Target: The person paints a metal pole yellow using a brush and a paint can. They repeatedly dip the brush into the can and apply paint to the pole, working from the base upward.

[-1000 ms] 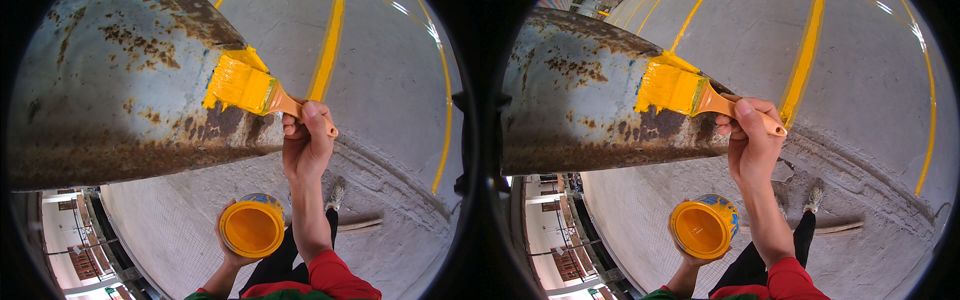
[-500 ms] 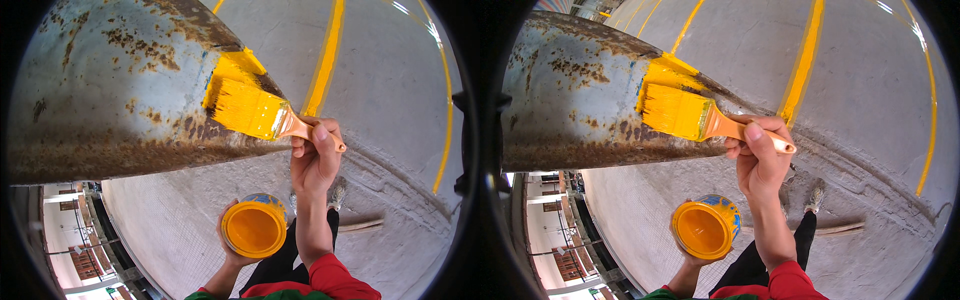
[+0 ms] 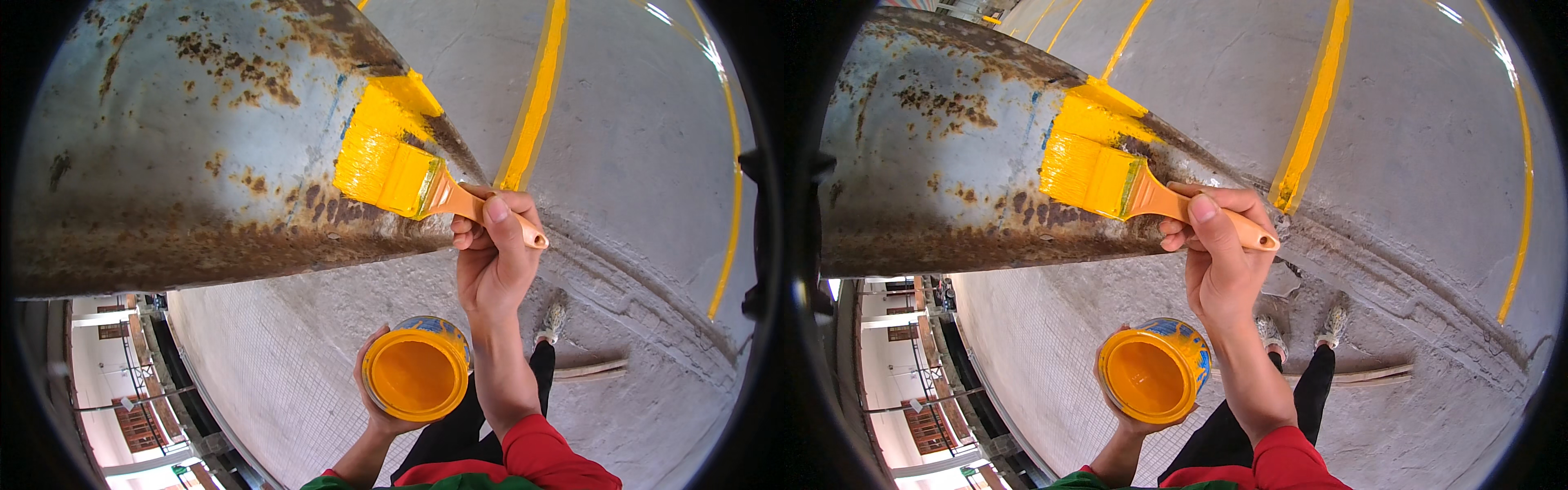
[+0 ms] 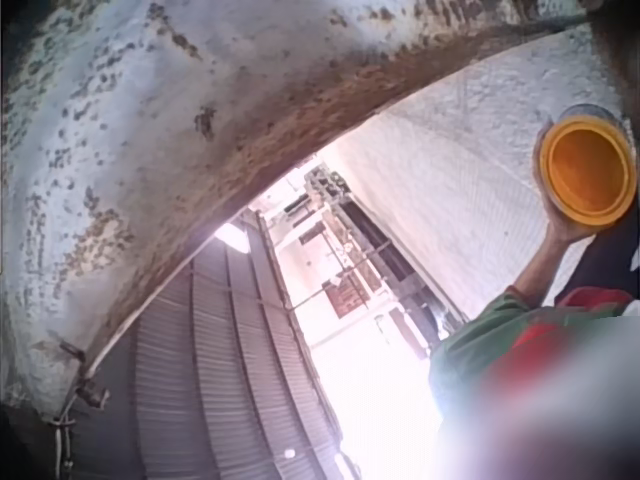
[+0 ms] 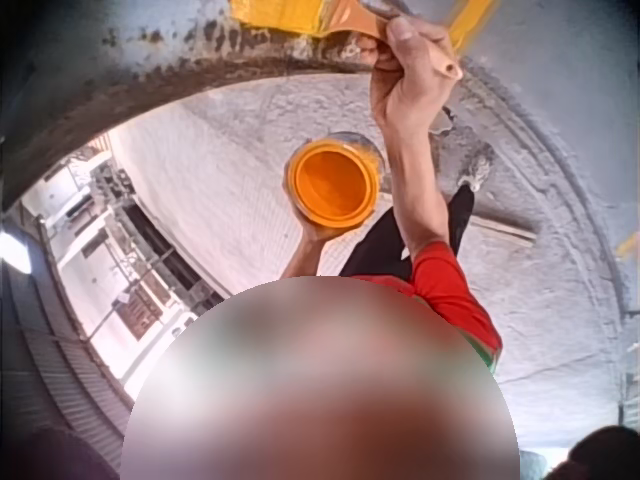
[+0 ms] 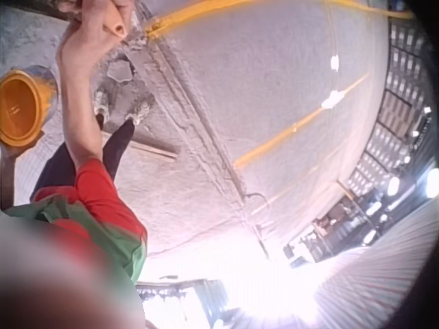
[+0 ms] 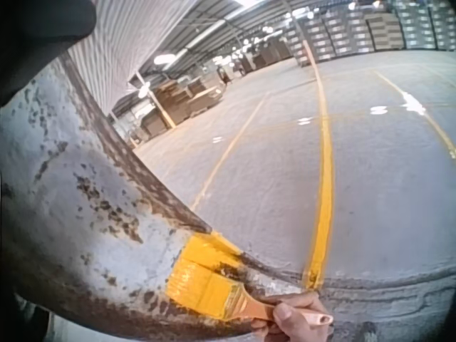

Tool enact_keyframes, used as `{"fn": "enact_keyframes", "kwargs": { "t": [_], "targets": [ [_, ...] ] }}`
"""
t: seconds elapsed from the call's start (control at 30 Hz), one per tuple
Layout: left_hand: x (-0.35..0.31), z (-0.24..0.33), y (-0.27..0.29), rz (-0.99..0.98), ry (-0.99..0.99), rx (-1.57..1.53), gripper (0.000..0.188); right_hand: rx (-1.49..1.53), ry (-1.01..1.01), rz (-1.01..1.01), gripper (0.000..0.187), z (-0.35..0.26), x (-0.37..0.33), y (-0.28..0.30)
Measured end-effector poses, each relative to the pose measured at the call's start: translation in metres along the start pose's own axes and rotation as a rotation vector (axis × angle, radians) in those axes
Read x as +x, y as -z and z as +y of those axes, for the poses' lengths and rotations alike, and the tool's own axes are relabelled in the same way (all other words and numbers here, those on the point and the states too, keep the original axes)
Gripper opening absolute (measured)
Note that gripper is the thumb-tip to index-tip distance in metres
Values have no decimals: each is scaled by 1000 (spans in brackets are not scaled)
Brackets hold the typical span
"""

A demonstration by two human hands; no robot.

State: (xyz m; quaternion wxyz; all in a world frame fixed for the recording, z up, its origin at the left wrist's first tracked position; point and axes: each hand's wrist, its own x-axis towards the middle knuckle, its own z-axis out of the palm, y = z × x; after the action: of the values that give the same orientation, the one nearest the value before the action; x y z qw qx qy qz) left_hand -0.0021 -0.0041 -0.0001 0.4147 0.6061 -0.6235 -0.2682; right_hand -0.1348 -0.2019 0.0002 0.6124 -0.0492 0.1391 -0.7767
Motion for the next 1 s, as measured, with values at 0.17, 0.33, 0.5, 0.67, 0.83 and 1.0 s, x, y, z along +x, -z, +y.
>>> {"fn": "enact_keyframes", "kwargs": {
  "t": [0.17,0.33,0.5,0.67,0.83,1.0],
  "targets": [
    [-1,-1,0,-5,-2,-22,143,-184,64,1,14,-13,-2,2],
    [-2,-2,-3,-1,10,-66,143,-164,121,8,15,-33,-8,13],
    [-1,0,-6,-13,10,-41,143,-63,57,-1,13,-23,-12,10],
    [-1,0,-2,-40,-17,8,144,10,11,-18,11,-10,-11,4],
    [-4,-3,-3,-14,12,-22,146,37,-3,-34,12,-6,-10,0],
    [-6,-7,-2,-10,13,-19,145,-92,32,-28,14,-6,-10,-4]
  ]
}}
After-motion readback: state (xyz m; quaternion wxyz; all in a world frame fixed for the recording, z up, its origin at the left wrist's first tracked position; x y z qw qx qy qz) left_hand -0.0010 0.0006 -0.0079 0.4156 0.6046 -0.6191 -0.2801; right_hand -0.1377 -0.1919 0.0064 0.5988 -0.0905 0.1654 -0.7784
